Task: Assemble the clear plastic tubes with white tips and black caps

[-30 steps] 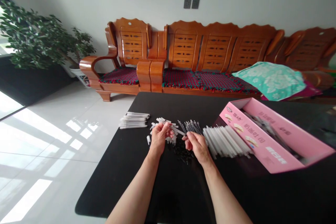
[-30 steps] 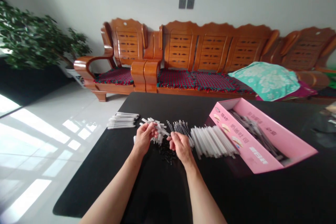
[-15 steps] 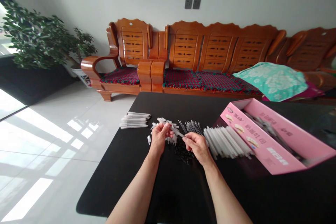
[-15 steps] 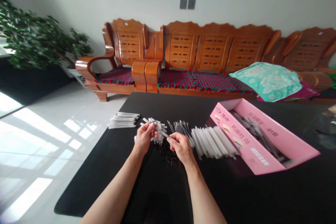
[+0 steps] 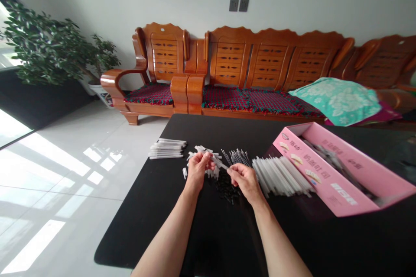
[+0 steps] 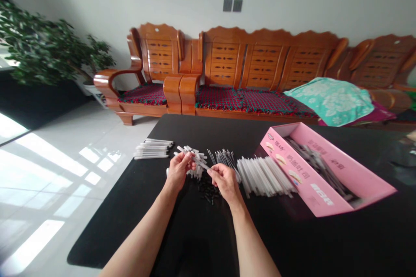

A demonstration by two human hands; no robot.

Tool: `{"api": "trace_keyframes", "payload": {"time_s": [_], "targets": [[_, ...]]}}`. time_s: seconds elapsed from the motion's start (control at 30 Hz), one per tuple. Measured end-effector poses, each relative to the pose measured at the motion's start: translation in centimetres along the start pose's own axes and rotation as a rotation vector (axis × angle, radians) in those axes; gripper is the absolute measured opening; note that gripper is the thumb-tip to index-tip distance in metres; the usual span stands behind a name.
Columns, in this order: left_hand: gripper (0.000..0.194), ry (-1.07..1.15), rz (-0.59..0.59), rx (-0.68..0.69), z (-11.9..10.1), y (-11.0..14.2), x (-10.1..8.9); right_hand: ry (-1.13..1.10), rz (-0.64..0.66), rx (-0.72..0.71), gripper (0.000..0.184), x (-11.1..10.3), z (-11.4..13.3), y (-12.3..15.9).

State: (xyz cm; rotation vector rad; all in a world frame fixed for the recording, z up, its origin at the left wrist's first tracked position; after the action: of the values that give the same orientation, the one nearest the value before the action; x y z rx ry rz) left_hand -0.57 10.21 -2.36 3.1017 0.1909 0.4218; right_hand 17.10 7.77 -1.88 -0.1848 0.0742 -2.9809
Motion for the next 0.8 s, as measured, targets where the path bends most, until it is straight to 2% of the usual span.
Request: {"api": "trace_keyframes", "payload": {"time_s": [0.1, 0.27, 0.43, 0.6, 0.8], "targets": [[0.041, -0.005, 0.005, 0.006, 0.01, 0.02, 0.02, 0.072, 0.035, -0.038, 0.039, 0.3, 0.47, 0.14], [0.039, 0.001, 0.01, 0.009, 0.11, -0.01, 0.04, 0.024, -0.014, -0.003, 0.028, -0.02, 0.46, 0.2], [0.039, 0.005, 0.002, 0.012, 0.13, -0.11, -0.08, 0.067, 0.023, -0.02, 0.036, 0.24, 0.49, 0.1], [0.039, 0.001, 0.009, 0.009, 0.22, -0.14, -0.07, 0.008, -0.009, 0.023, 0.027, -0.02, 0.02, 0.06], [0.04, -0.005, -0.006, 0.014, 0.22, -0.17, -0.2, 0.077, 0.044, -0.006, 0.034, 0.34, 0.28, 0.09]]}}
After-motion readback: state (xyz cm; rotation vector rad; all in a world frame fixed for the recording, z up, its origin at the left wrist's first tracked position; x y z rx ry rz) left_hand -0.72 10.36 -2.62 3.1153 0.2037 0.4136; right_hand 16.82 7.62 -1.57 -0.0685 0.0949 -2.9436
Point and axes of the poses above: each hand's wrist, its own y-axis away from the middle knuckle, its own x-axis out of the palm, z = x × y, the point moved 7 cm from there along -y, towards the middle knuckle, and after that the axes turned 14 degrees about -y, right-handed, at the moved point
